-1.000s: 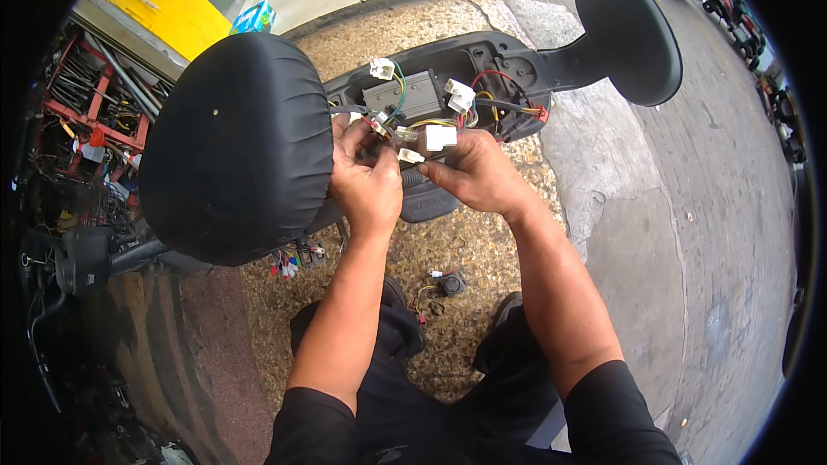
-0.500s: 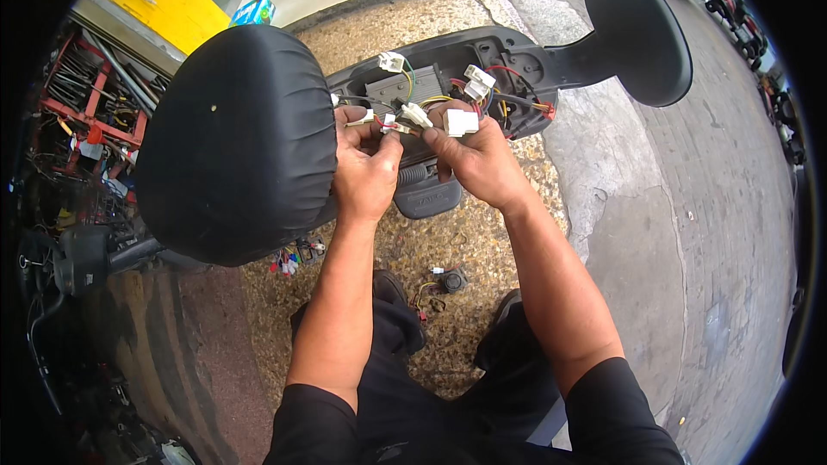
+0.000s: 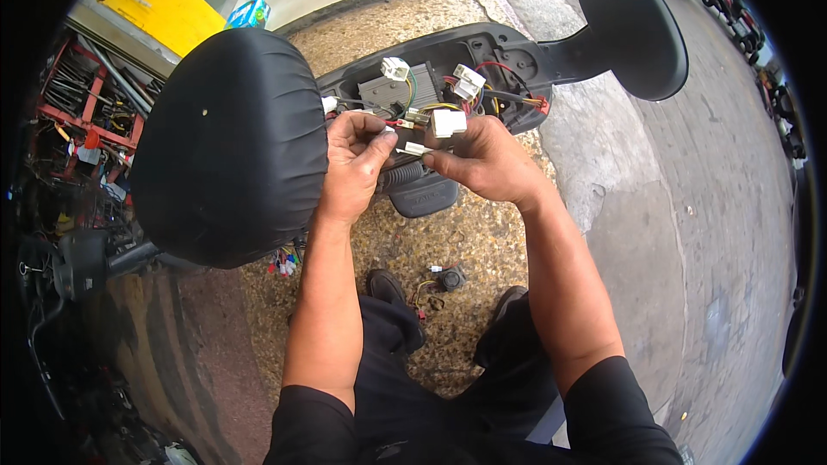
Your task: The person kneels beside a scooter and works on the wiring under the seat. They disconnect and reconnect several wire harnesses, then use a power drill to remove screws from the seat assembly. The person retrieves pliers and cuts a wire, then continues to strip and prepare wire ends for connection.
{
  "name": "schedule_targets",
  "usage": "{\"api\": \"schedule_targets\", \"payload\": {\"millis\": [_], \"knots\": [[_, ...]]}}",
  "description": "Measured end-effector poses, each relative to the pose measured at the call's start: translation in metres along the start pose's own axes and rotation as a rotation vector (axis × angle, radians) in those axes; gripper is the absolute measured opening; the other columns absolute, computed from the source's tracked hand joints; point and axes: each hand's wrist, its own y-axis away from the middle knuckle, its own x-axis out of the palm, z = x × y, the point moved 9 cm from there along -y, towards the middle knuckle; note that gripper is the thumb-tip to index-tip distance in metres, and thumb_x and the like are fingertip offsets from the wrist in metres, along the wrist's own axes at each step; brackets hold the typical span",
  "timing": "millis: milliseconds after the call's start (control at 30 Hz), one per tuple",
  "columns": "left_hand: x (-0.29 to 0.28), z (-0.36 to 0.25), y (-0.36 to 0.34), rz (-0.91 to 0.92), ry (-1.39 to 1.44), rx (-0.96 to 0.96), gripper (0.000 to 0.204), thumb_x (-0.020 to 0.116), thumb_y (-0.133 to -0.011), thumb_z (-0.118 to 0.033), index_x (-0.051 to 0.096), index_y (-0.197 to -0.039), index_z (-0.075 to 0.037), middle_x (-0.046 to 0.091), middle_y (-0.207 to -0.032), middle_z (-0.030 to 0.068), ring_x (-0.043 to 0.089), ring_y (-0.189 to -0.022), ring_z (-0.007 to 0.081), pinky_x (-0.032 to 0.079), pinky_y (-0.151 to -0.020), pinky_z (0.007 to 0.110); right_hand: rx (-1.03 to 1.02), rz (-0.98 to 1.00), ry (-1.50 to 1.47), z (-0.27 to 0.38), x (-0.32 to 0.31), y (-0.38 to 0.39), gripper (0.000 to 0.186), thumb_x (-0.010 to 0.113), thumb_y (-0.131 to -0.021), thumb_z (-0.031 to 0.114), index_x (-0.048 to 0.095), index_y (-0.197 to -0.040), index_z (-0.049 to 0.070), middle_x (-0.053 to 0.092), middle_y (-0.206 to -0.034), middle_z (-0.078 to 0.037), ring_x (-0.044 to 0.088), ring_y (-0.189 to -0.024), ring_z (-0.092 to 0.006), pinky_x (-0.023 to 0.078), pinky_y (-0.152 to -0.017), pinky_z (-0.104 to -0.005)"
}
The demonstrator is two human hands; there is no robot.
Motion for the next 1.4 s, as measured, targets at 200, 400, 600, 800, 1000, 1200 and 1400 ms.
{"api": "schedule_targets", "payload": {"millis": [200,400,600,800,1000,1200,1400], "knots": [[0.009,-0.006,0.004,0.115,-0.03,0.057,0.016,0.063,-0.088,0.005,0.066,-0.103,0.001,0.068,-0.09,0.0041,0.063,-0.073,0.0069,0.051,-0.06,0.02,0.027,-0.034,0.231,-0.007,0.0,-0.001,0.019,0.07,-0.083,0.01,0.07,-0.1,0.002,0.069,-0.081,-0.014,0.065,-0.077,-0.0236,0.052,-0.071,-0.0352],[0.012,-0.007,0.007,0.115,-0.168,0.052,0.017,0.059,-0.087,0.009,0.069,-0.1,0.003,0.065,-0.087,0.0037,0.062,-0.075,0.0087,0.053,-0.064,0.024,-0.095,-0.059,0.312,0.01,-0.001,0.001,0.015,0.069,-0.086,0.004,0.069,-0.101,0.001,0.07,-0.084,-0.009,0.062,-0.076,-0.0136,0.051,-0.072,-0.0326],[0.016,-0.013,0.009,0.096,-0.22,0.076,0.017,0.057,-0.088,0.01,0.068,-0.1,0.004,0.066,-0.089,0.0053,0.063,-0.077,0.0098,0.054,-0.067,0.025,-0.149,-0.102,0.434,0.017,-0.003,0.001,0.015,0.069,-0.079,0.011,0.071,-0.092,0.004,0.066,-0.081,-0.02,0.065,-0.08,-0.0397,0.052,-0.069,-0.0446],[0.014,-0.009,0.01,0.046,-0.182,0.04,0.015,0.057,-0.087,0.01,0.068,-0.097,0.005,0.066,-0.083,0.004,0.062,-0.072,0.0075,0.051,-0.063,0.022,-0.145,-0.099,0.506,0.02,-0.001,0.001,0.014,0.069,-0.078,0.01,0.071,-0.09,0.004,0.067,-0.081,-0.02,0.065,-0.079,-0.0399,0.052,-0.07,-0.0456],[0.013,-0.01,0.009,0.015,-0.237,0.118,0.016,0.059,-0.085,0.009,0.068,-0.098,0.006,0.067,-0.08,0.0043,0.06,-0.069,0.0063,0.047,-0.06,0.022,-0.174,-0.096,0.519,0.023,0.0,0.002,0.015,0.069,-0.077,0.009,0.072,-0.091,0.005,0.067,-0.082,-0.02,0.065,-0.08,-0.0399,0.053,-0.071,-0.0453],[0.015,-0.003,0.011,-0.004,-0.2,0.062,0.016,0.06,-0.085,0.009,0.068,-0.099,0.006,0.068,-0.081,0.0061,0.062,-0.071,0.0075,0.05,-0.061,0.022,-0.157,-0.082,0.559,0.023,0.004,0.002,0.019,0.069,-0.08,0.006,0.071,-0.099,0.005,0.066,-0.084,-0.021,0.064,-0.081,-0.0404,0.051,-0.071,-0.0449],[0.016,-0.005,0.012,-0.085,-0.028,0.087,0.014,0.06,-0.085,0.01,0.066,-0.097,0.005,0.069,-0.085,0.0071,0.066,-0.074,0.0096,0.056,-0.067,0.024,-0.163,-0.188,0.518,0.025,0.004,0.001,0.013,0.068,-0.078,0.011,0.07,-0.089,0.004,0.067,-0.086,-0.02,0.064,-0.083,-0.0405,0.052,-0.073,-0.0475]]}}
